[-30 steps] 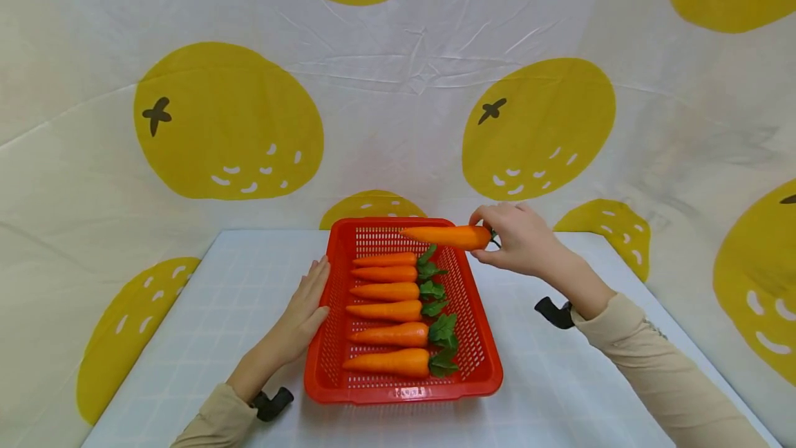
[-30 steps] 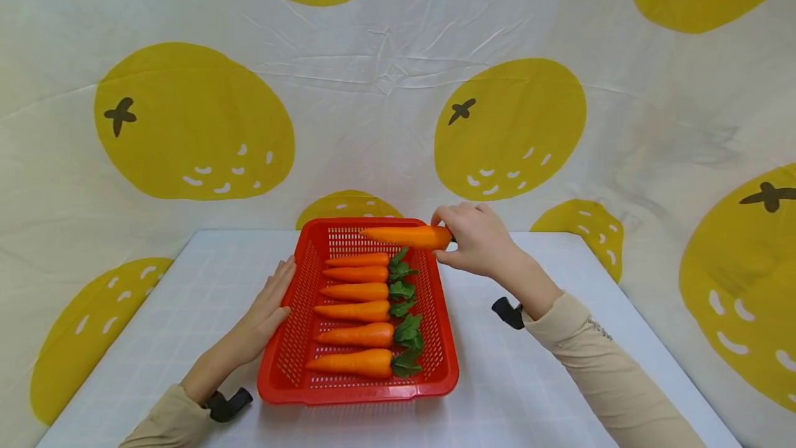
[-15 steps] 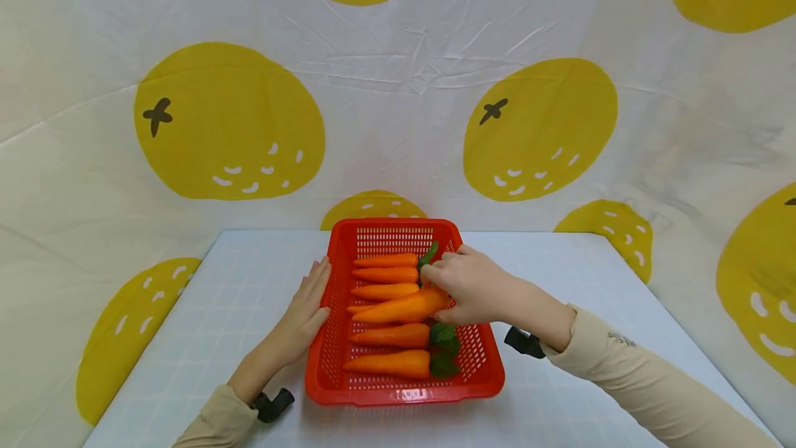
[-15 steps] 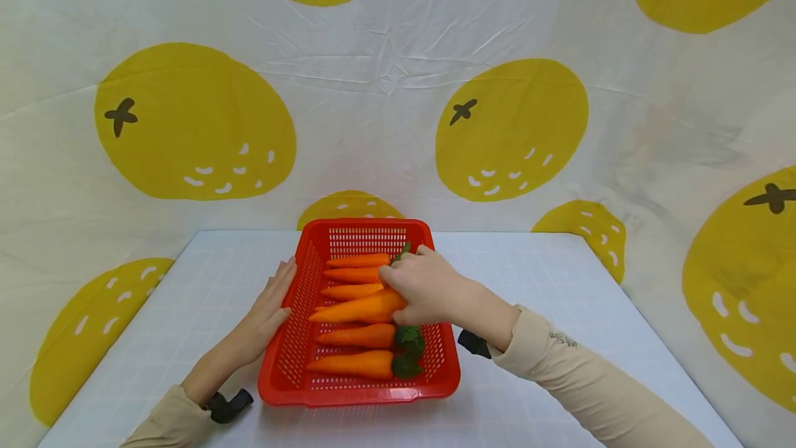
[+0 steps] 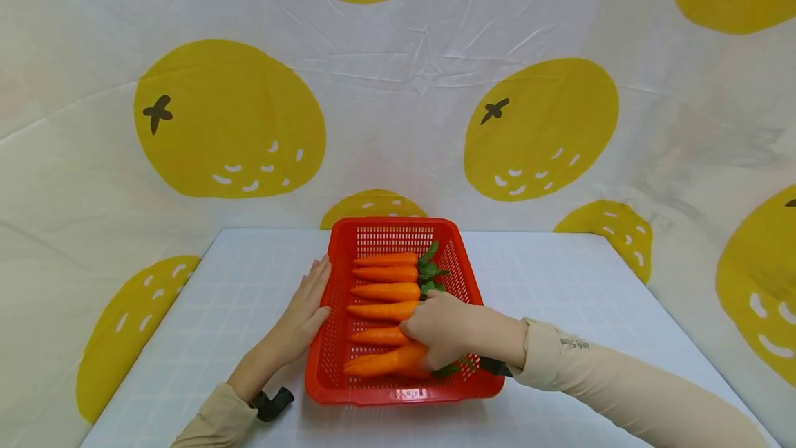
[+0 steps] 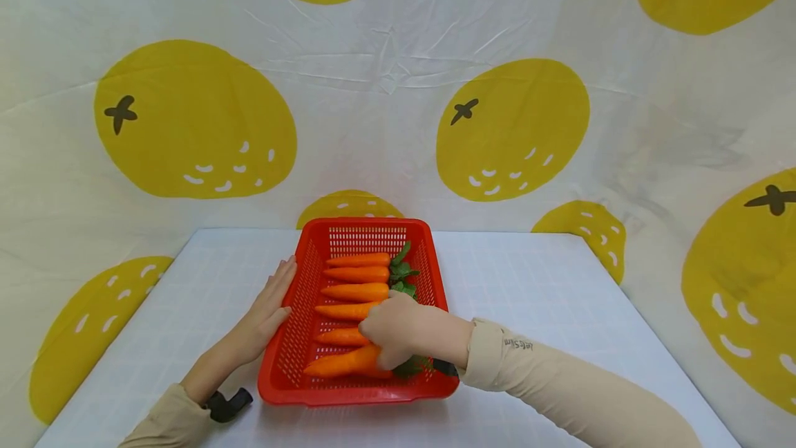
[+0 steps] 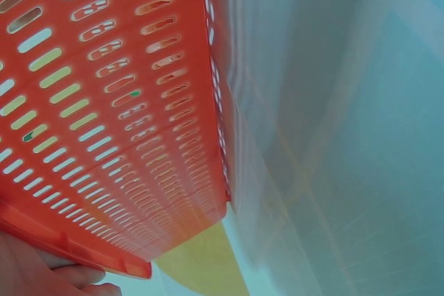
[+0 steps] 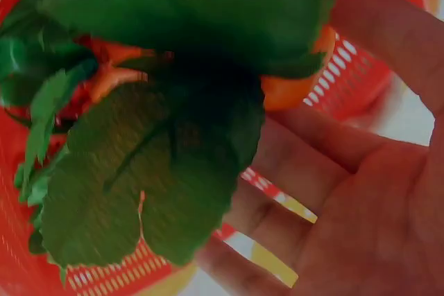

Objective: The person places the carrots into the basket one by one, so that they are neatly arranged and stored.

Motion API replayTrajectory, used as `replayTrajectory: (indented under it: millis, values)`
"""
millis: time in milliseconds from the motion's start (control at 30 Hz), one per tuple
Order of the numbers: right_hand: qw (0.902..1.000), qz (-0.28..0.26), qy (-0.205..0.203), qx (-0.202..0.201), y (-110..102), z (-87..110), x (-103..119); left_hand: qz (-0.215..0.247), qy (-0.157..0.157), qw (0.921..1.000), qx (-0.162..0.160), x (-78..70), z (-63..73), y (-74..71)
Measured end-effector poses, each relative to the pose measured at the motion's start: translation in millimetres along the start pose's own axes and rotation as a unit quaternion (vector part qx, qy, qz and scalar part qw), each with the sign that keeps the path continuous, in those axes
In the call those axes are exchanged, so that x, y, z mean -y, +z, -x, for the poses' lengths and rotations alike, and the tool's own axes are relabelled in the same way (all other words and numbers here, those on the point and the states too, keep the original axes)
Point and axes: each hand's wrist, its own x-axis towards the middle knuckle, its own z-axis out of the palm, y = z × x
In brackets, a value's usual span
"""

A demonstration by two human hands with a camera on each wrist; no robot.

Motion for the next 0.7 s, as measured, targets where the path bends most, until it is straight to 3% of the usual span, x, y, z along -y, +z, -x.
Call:
replayTrajectory:
  millis: [167, 367, 700]
  values:
    - [0.9989, -0.014, -0.004, 0.045, 9.3, -8.4, 7.0, 0.004, 0.001, 1.0000, 0.000, 0.8, 0.9, 0.9]
    - [0.9975, -0.035, -0.004, 0.061, 18.7, -15.7, 7.9, 0.006, 0.003, 1.0000, -0.002, -0.4, 1.0, 1.1]
    - [0.9923, -0.055, 0.013, 0.110, 14.5, -17.7, 8.7, 0.004, 0.001, 1.0000, -0.002, -1.6, 0.2, -0.4]
